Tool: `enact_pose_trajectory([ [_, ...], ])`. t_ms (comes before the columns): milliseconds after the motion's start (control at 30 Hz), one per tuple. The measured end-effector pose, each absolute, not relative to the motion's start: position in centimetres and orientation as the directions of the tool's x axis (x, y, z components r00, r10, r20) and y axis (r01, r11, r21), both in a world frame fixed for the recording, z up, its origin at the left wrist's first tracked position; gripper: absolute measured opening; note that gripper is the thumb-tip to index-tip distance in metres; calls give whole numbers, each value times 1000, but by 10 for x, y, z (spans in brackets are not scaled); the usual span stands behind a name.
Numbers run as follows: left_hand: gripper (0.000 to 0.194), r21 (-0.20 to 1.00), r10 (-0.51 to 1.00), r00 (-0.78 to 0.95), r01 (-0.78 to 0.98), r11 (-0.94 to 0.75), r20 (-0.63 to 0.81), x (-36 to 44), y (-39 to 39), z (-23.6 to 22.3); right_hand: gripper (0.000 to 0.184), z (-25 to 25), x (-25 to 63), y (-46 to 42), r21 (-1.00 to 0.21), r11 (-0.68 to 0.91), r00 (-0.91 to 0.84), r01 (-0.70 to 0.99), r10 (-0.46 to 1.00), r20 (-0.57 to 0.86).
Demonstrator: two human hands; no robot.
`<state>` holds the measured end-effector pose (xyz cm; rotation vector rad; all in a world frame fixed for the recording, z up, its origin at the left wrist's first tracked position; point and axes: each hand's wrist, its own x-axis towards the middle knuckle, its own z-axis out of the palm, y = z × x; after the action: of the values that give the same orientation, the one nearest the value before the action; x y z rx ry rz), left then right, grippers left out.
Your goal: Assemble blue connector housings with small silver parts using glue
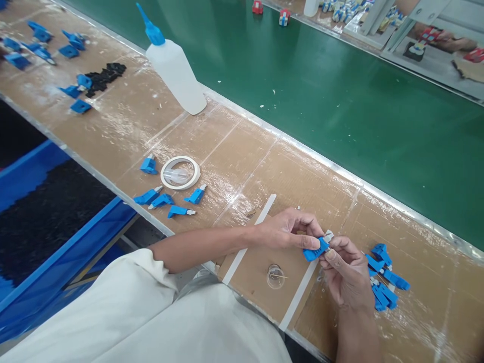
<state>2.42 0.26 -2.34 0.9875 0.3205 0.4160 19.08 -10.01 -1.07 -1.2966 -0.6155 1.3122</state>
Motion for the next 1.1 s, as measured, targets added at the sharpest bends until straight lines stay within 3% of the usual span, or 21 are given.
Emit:
enact_pose_trajectory([
  [300,54,805,451,885,-184,563,-113,24,1,-18,31,-16,188,-102,-879,-294,234,-375,887,-397],
  [633,51,838,456,882,-156,523,-120,22,-6,-14,34,-11,184,-102,-808,-332,97,-486,899,-428],
  [733,48,828,520,840,-176,533,-156,28,-7,-10,42,-5,186,-105,-850,-278,143,-447,916,-374],
  [833,35,878,689,702,-202,435,-179,47,25,-5,44,3,194,-113,-903,-167,305,-396,904,-301],
  [900,20,966,832,532,-91,240,-157,65,66,0,39,8,199,-119,-922,-106,388,-371,885,-258],
  [933,13,993,904,411,52,109,-121,75,90,2,37,11,200,-123,-929,-90,403,-358,883,-241],
  [1000,9,873,978,195,486,-35,-70,90,136,6,35,14,200,-128,-943,-76,410,-324,887,-212],
  [1100,23,778,989,126,628,-21,-75,99,182,9,37,17,198,-133,-962,-60,421,-265,891,-171],
])
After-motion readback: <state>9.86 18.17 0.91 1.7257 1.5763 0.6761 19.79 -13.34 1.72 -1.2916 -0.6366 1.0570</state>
